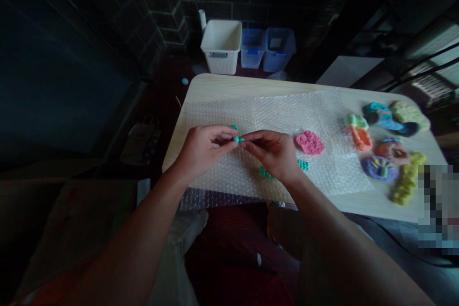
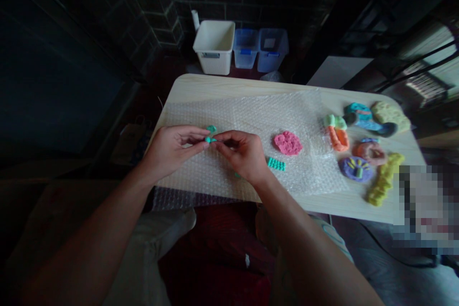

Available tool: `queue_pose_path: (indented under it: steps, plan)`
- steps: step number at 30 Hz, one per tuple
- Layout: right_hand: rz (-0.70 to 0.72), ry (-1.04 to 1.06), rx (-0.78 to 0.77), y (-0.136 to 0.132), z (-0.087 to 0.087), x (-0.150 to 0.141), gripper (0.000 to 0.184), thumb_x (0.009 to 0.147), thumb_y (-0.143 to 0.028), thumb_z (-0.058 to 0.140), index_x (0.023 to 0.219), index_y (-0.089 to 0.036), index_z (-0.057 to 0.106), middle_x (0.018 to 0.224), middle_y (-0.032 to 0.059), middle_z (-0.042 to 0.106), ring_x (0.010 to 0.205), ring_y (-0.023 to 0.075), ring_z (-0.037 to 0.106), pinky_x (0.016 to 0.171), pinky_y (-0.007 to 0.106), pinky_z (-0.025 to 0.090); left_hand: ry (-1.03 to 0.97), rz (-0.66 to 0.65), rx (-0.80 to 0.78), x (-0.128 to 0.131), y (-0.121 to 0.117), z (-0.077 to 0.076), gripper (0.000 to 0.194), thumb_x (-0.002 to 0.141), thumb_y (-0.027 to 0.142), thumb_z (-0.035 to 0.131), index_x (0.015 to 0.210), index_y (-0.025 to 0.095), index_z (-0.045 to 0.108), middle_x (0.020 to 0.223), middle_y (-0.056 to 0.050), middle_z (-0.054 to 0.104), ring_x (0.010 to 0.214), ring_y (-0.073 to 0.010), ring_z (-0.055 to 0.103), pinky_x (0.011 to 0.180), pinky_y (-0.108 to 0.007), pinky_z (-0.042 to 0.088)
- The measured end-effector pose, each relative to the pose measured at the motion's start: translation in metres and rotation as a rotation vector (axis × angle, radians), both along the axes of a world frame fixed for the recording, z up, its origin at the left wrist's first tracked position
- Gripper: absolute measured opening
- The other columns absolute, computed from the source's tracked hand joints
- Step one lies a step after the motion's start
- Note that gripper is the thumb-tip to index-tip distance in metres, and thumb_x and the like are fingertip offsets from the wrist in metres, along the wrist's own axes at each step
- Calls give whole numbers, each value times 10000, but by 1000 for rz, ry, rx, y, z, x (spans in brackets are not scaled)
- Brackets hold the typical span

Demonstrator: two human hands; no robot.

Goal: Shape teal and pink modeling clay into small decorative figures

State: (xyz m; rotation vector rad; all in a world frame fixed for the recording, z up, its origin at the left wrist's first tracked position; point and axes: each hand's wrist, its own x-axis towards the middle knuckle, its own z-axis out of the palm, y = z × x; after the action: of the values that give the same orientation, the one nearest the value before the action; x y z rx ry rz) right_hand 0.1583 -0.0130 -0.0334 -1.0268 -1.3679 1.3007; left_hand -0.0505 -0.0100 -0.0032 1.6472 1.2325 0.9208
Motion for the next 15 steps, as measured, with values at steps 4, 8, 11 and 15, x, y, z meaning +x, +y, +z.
queue_pose_path:
  steps: [4, 8, 11, 15]
  plan:
    - [-40, 29, 0, -1, 1, -2, 222, 822, -364, 919, 982, -219, 865, 970, 74, 862, 872, 223, 810, 854, 395, 669, -64, 24, -5, 2, 1, -2, 195, 847, 275, 828, 1015, 175, 831, 1003, -94, 863, 896, -233, 825, 830, -339, 681]
    - [-45, -15, 0, -2, 0, -1, 211, 832, -376, 913, 979, -227, 876, 971, 75, 867, 864, 234, 814, 851, 418, 678, -51, 30, 19, 4, 0, -1, 191, 866, 289, 816, 1020, 181, 847, 1006, -91, 864, 888, -233, 825, 806, -338, 686]
    - [-48, -20, 2, -3, -1, 0, 201, 841, -362, 909, 997, -239, 879, 991, 70, 871, 868, 233, 817, 853, 422, 679, -47, 34, 30, 4, -1, -1, 186, 869, 272, 814, 1027, 181, 853, 1004, -89, 865, 877, -229, 825, 793, -330, 685]
    - [-46, -19, 13, -3, 1, 0, 170, 852, -338, 896, 999, -252, 885, 1000, 65, 873, 892, 237, 821, 868, 426, 678, -34, 30, 33, 4, -1, 0, 191, 873, 273, 814, 1037, 187, 861, 1009, -86, 866, 881, -229, 825, 793, -329, 684]
